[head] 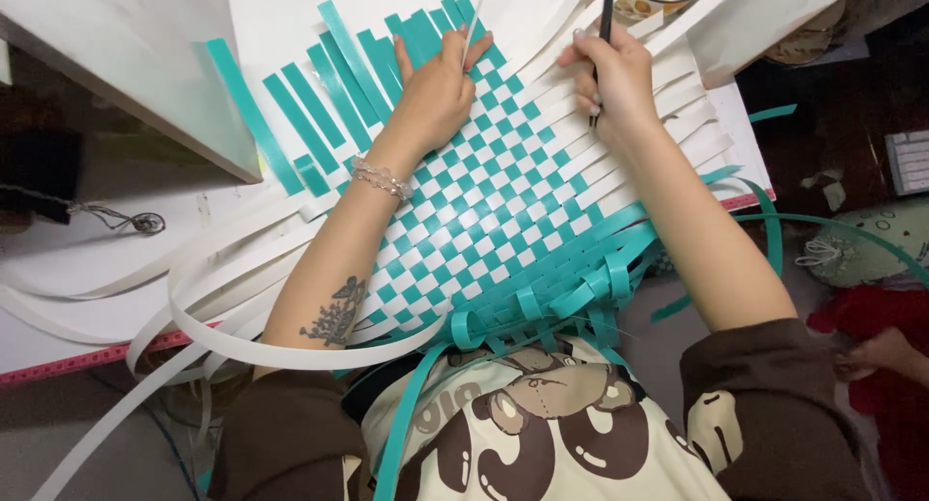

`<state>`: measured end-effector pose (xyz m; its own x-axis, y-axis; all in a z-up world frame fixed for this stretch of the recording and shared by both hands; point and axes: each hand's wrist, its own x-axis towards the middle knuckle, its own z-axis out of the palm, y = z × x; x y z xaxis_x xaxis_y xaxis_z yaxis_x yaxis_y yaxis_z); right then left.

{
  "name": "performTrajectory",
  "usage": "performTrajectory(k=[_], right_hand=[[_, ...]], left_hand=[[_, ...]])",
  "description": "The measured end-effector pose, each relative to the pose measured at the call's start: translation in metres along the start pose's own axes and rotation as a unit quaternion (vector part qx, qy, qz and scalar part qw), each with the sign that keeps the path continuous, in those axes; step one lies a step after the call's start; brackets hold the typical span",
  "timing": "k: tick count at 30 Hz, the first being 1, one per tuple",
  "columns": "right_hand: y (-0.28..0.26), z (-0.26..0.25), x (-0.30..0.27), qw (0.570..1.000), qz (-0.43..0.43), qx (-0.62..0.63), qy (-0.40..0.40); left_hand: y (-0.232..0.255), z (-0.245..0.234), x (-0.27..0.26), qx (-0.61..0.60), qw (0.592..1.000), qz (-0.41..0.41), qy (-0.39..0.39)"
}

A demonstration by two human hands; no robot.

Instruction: Weaving teal and white plastic strips together to create a patterned material, using a small tool to assist in positioning.

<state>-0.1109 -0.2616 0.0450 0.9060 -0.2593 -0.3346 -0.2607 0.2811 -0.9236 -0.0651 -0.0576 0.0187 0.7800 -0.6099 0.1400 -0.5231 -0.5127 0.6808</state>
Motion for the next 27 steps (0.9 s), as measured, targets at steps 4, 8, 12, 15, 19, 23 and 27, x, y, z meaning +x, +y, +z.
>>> performTrajectory(k=[4, 8, 12, 15, 19, 23, 27], right_hand=[[0.012, 0.003, 0.005, 0.942, -0.282, -0.176, -0.050], [-0.002, 0.020, -0.009, 0.770, -0.510, -0.342, -0.175], [-0.008, 0.025, -0.009, 0.716, -0.508, -0.382, -0.288], [-0.007, 0.024, -0.008, 0.739, -0.418, -0.381, -0.365], [-0.006, 0.012, -0.004, 0.786, -0.338, -0.323, -0.404], [-0.009, 0.009, 0.004, 0.817, -0.342, -0.283, -0.369], [-0.002, 0.014, 0.008, 0.824, -0.357, -0.253, -0.360]], left_hand=[[-0.002, -0.003, 0.002, -0.016, 1.000, -0.014, -0.008], [0.002, -0.007, 0.003, -0.027, 0.999, -0.036, -0.019], [0.000, -0.006, 0.003, -0.024, 0.999, -0.035, -0.019], [0.000, -0.009, 0.003, -0.029, 0.998, -0.049, -0.028], [-0.002, -0.007, 0.001, -0.038, 0.999, -0.031, -0.016], [-0.003, -0.006, 0.003, -0.027, 0.999, -0.032, -0.013], [-0.003, -0.007, 0.003, -0.028, 0.999, -0.036, -0.019]])
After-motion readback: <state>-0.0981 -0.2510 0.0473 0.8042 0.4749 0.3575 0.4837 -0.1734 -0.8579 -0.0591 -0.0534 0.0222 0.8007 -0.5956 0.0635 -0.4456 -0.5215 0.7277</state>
